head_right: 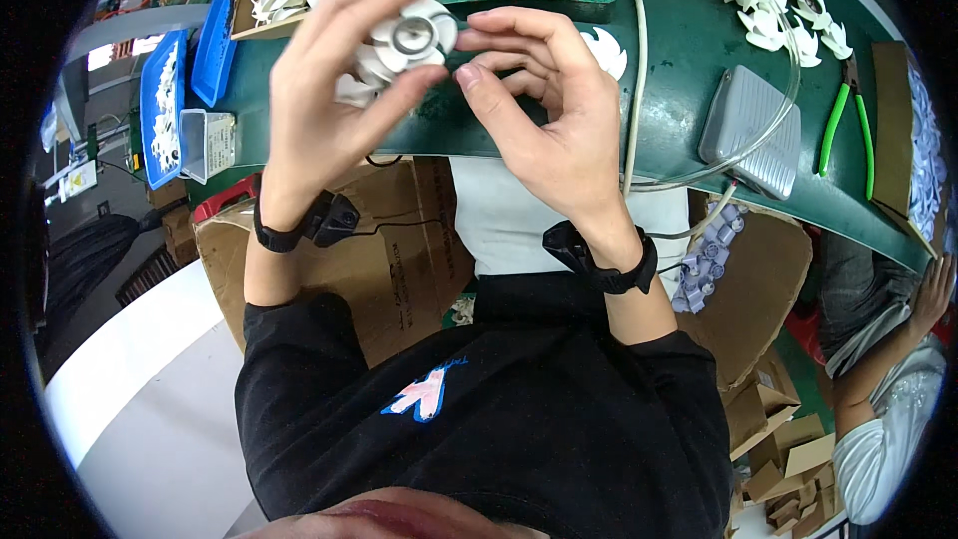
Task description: Assembling small plastic fan components by hand and using a manual press.
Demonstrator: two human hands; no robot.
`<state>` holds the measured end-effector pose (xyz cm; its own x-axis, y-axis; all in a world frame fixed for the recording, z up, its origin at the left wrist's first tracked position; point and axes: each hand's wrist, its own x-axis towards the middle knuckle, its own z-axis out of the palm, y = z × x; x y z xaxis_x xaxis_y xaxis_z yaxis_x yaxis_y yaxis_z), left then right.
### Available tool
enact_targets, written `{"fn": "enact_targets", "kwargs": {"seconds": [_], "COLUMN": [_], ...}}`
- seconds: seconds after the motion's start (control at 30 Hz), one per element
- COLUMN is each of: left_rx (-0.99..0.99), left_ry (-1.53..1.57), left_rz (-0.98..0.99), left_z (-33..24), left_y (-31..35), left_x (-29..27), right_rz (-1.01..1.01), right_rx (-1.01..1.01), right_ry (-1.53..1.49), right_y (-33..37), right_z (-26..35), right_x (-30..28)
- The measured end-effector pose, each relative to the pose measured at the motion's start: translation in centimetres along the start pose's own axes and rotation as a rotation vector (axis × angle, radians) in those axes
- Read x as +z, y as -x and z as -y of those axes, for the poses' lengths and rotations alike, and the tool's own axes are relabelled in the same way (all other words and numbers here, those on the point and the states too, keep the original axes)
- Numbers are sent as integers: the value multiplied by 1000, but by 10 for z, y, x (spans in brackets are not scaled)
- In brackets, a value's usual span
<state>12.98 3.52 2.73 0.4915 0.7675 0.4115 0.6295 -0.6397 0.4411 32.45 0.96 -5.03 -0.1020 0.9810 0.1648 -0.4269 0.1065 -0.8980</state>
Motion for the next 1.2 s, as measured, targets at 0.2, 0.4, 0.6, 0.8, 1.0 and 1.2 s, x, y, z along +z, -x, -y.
{"fn": "enact_targets", "kwargs": {"seconds": [0.2, 0.4, 0.6, 0.8, 1.0, 1.2], "left_rx": [-188, -611, -877, -710, -554, -458], "left_ry": [-331, 1041, 1317, 1205, 1224, 939], "left_rz": [-410, -191, 57, -12, 49, 110], "left_z": [49, 13, -18, -16, 2, 5], "left_y": [-7, 4, 1, 4, 13, 13], "left_x": [-32, -11, 5, 6, 14, 25], "right_rz": [94, 166, 151, 31, 30, 51], "right_rx": [-72, -20, 38, 37, -74, -65], "right_ry": [118, 255, 232, 267, 369, 210], "right_y": [-1, -2, -1, -1, -3, -3], "right_z": [-6, -1, 0, -1, -4, -8], "right_x": [-4, -2, 2, 0, 2, -1]}}
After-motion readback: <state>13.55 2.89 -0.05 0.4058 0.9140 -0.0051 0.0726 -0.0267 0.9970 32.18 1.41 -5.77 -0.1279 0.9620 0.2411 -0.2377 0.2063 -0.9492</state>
